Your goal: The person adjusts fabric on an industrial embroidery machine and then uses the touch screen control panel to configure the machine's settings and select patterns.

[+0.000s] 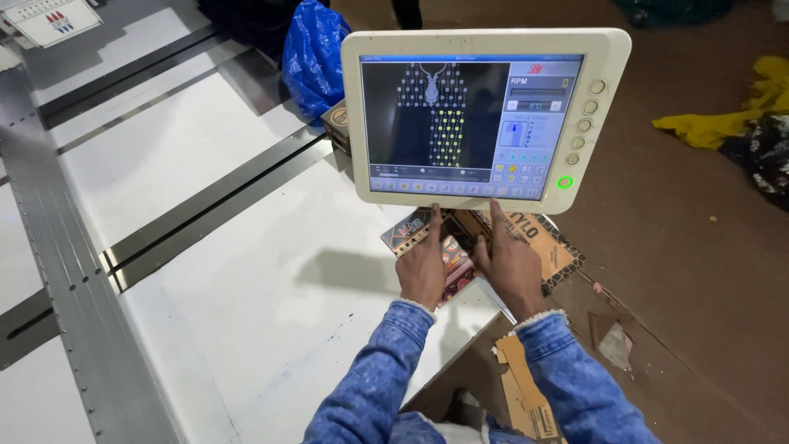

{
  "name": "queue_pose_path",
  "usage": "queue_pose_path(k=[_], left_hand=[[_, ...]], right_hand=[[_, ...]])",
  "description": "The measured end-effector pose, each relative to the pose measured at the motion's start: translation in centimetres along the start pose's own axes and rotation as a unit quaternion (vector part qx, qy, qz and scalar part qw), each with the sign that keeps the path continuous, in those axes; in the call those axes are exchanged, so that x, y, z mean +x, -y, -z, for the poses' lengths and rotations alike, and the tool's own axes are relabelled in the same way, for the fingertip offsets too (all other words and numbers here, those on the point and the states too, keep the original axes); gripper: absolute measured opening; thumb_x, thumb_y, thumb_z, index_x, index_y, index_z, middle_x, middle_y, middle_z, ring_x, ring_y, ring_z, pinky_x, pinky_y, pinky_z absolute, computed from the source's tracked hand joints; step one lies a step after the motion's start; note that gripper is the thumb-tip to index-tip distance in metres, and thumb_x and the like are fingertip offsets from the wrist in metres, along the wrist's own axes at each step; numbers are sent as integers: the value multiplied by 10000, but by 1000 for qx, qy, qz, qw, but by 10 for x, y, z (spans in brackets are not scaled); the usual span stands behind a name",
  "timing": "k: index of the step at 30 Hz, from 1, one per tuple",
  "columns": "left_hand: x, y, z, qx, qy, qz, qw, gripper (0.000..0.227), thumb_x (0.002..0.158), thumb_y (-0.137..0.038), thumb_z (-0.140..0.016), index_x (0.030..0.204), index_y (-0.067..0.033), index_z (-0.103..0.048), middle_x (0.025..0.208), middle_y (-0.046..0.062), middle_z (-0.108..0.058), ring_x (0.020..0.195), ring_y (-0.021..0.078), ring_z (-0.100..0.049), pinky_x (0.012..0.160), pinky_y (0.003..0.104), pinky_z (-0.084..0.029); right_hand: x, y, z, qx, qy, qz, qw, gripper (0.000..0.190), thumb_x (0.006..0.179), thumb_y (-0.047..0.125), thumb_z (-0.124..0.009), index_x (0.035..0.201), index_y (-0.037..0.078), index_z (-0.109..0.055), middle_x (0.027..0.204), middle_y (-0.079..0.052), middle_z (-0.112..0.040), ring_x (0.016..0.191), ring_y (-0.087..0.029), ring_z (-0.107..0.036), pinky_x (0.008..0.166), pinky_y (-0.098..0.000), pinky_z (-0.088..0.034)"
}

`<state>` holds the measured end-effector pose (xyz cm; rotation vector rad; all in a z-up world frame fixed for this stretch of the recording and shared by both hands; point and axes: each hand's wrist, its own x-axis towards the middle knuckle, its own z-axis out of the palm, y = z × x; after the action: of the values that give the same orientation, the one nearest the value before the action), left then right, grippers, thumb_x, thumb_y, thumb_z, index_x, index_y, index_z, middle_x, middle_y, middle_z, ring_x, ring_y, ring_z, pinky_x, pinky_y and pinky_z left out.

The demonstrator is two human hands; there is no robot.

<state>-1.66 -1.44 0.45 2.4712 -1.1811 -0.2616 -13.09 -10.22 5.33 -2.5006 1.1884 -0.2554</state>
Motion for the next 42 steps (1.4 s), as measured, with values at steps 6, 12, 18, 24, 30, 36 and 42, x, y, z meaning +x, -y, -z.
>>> queue_pose_path(k=[6, 12, 18, 24, 30, 36, 42], left_hand=[[1, 1, -2, -1, -4, -3, 1000, 930, 901, -67, -605, 1638, -215, -56, 737, 166, -709, 666, 335, -735, 590, 419, -584], [0, -2, 6, -22, 15, 10, 1000, 886, 905, -65, -591, 1633, -217, -109, 795, 197, -724, 722, 373, -742, 628, 456, -587], [-3, -6, 13, -13, 30, 19, 999, 877, 914, -74, -570, 1634, -234, -95, 842, 205, -728, 783, 385, -745, 668, 470, -589], [-3, -6, 13, -23, 28, 23, 999, 914, 889, -36, -561, 1635, -247, -76, 797, 189, -717, 735, 367, -740, 656, 441, -577], [-1, -7, 10, -21, 16, 20, 999, 894, 878, -45, -590, 1631, -204, -134, 780, 191, -718, 701, 358, -736, 628, 428, -572], [4, -4, 2, -4, -1, 17, 1000, 877, 880, -53, -587, 1629, -207, -157, 754, 171, -713, 667, 337, -732, 587, 418, -565], [2, -2, 3, -6, -4, 7, 1000, 897, 891, -81, -612, 1632, -200, -120, 743, 156, -712, 652, 316, -731, 581, 417, -570]], right_hand=[[0, -5, 4, -38, -17, 2, 999, 697, 997, 297, -473, 1636, 167, -229, 643, -130, -679, 584, -320, -685, 582, -439, -539], [30, 0, 18, -24, -71, 19, 997, 640, 1040, 331, -470, 1627, 167, -275, 549, -45, -617, 473, -235, -608, 557, -346, -526], [91, 9, 64, -23, -193, 62, 979, 584, 1087, 287, -487, 1630, 154, -320, 536, -24, -585, 420, -182, -536, 509, -317, -476], [124, 3, 83, -42, -244, 110, 963, 665, 1028, 314, -531, 1632, 193, -279, 534, -61, -584, 447, -302, -607, 584, -428, -524], [65, 12, 73, 25, -204, 77, 976, 511, 1084, 260, -512, 1570, 119, -442, 544, -76, -603, 420, -210, -558, 547, -322, -494], [22, -18, -7, 27, -89, 14, 996, 538, 1054, 340, -454, 1572, 201, -410, 578, -56, -653, 501, -224, -642, 636, -369, -554], [2, -17, -24, -32, -36, 13, 999, 649, 1012, 399, -441, 1615, 216, -286, 659, -140, -697, 621, -331, -721, 715, -513, -593]])
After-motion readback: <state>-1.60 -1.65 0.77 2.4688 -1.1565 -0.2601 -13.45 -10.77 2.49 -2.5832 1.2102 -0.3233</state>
